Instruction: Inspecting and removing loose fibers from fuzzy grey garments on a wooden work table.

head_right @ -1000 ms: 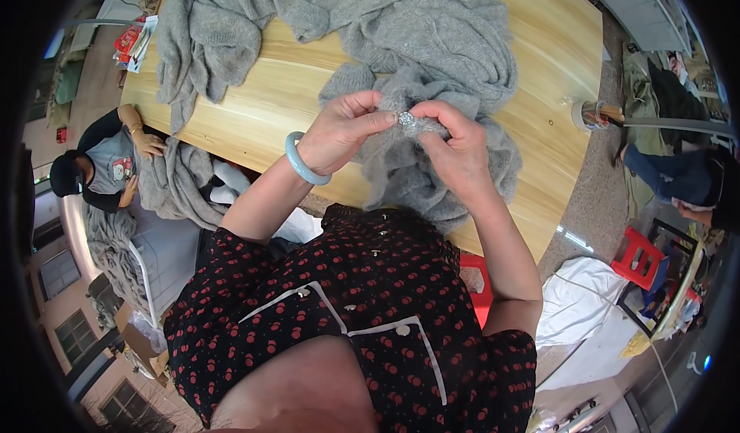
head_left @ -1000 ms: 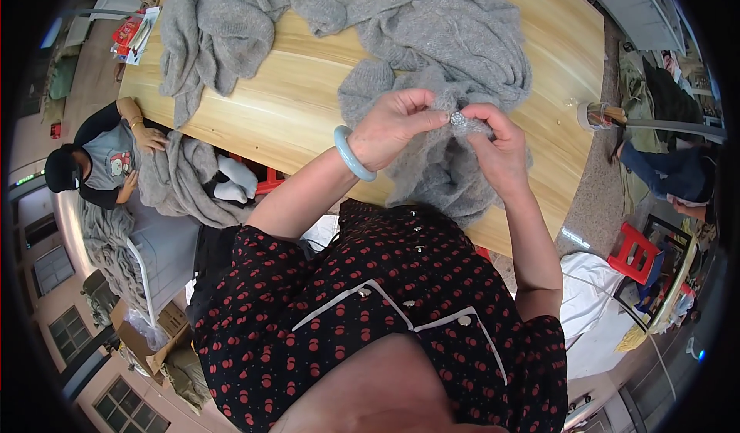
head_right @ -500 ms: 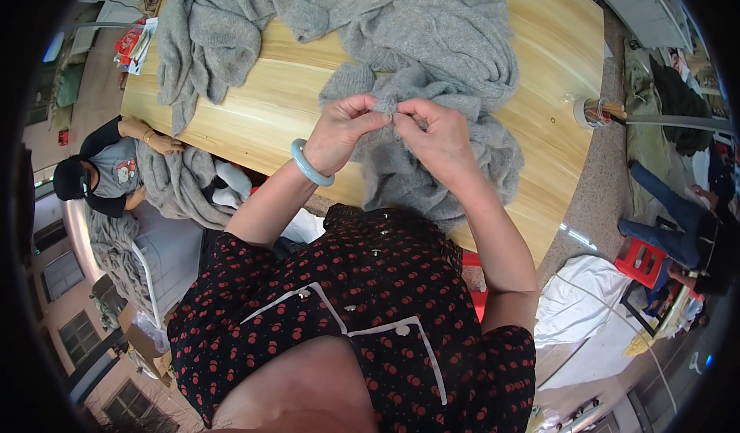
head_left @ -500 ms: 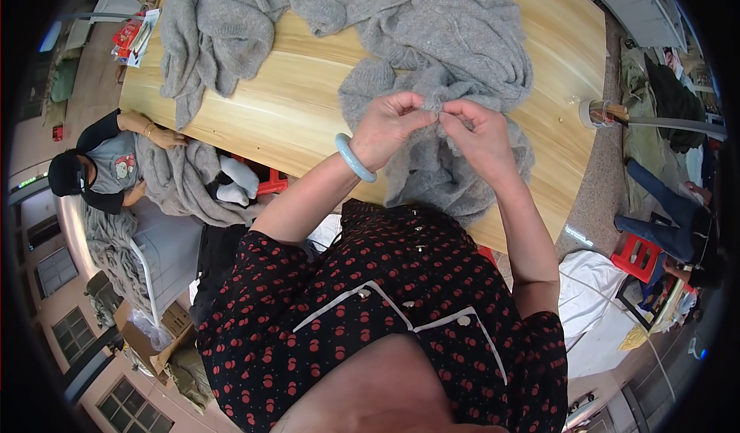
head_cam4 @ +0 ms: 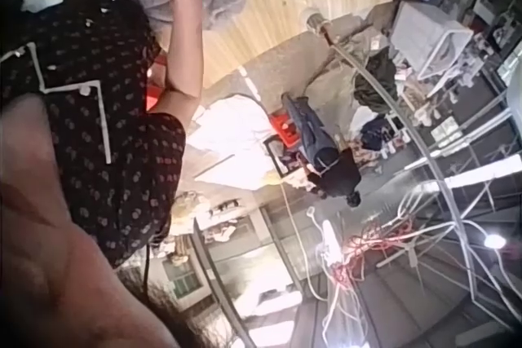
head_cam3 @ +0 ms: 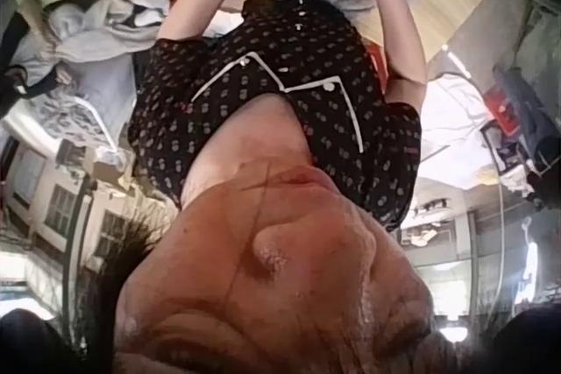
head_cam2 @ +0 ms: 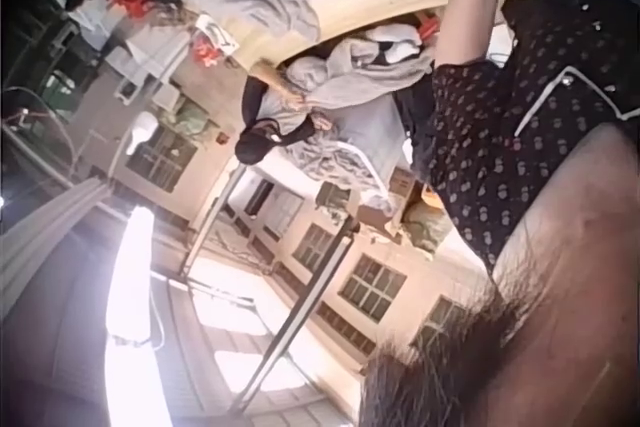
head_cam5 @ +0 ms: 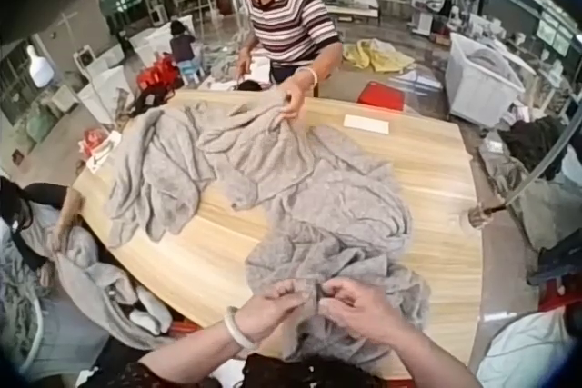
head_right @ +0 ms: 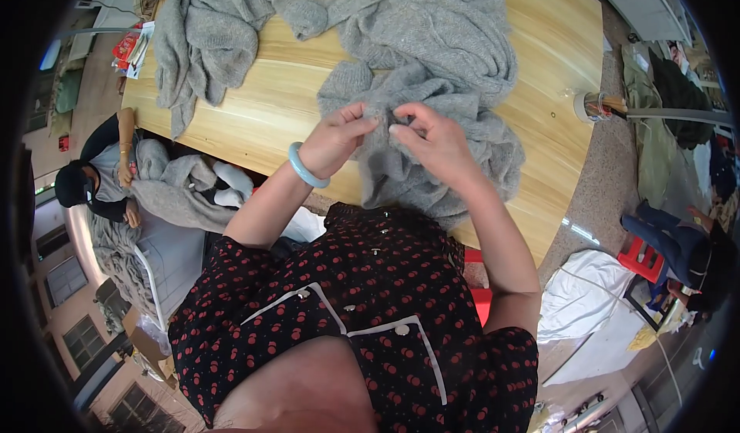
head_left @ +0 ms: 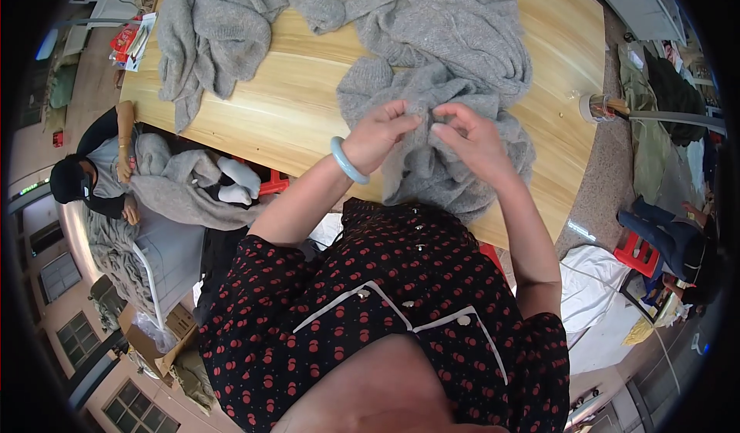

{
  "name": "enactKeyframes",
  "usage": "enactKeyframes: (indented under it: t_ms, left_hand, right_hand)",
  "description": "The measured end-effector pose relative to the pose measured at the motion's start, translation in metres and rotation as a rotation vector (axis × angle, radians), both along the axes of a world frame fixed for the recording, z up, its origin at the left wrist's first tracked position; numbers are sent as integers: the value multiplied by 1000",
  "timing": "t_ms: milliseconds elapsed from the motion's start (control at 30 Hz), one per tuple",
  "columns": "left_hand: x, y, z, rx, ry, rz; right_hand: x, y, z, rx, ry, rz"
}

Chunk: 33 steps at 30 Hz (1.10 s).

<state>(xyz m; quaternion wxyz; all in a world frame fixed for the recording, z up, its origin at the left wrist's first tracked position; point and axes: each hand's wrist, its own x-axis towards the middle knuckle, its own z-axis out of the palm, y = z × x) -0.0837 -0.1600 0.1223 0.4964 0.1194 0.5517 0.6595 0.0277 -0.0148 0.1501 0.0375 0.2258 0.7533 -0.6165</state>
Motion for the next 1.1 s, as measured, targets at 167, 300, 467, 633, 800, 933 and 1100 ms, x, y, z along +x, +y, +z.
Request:
enactKeyframes:
  t_ms: [167, 300, 467, 633, 800, 933, 1100]
  left_hand:
    - [-13, -9, 27, 159, -417, -89]
    - [-12, -20, 25, 186, -463, -101]
    - [-10, -27, 26, 223, -475, -170]
    - [-7, -24, 53, 213, -486, -94]
    - [3, -25, 85, 328, -383, -116]
    - [7, -12, 80, 250, -170, -113]
    - [12, -8, 69, 236, -180, -49]
  right_hand:
    - [20, 15, -1, 140, 23, -26]
    - [26, 27, -14, 409, -90, -139]
    - [30, 34, -18, 217, -137, -206]
    - [35, 20, 14, 122, 240, -377]
    - [43, -15, 107, 334, 616, 186]
    - [27, -19, 89, 345, 631, 110]
    - [16, -22, 57, 187, 443, -41]
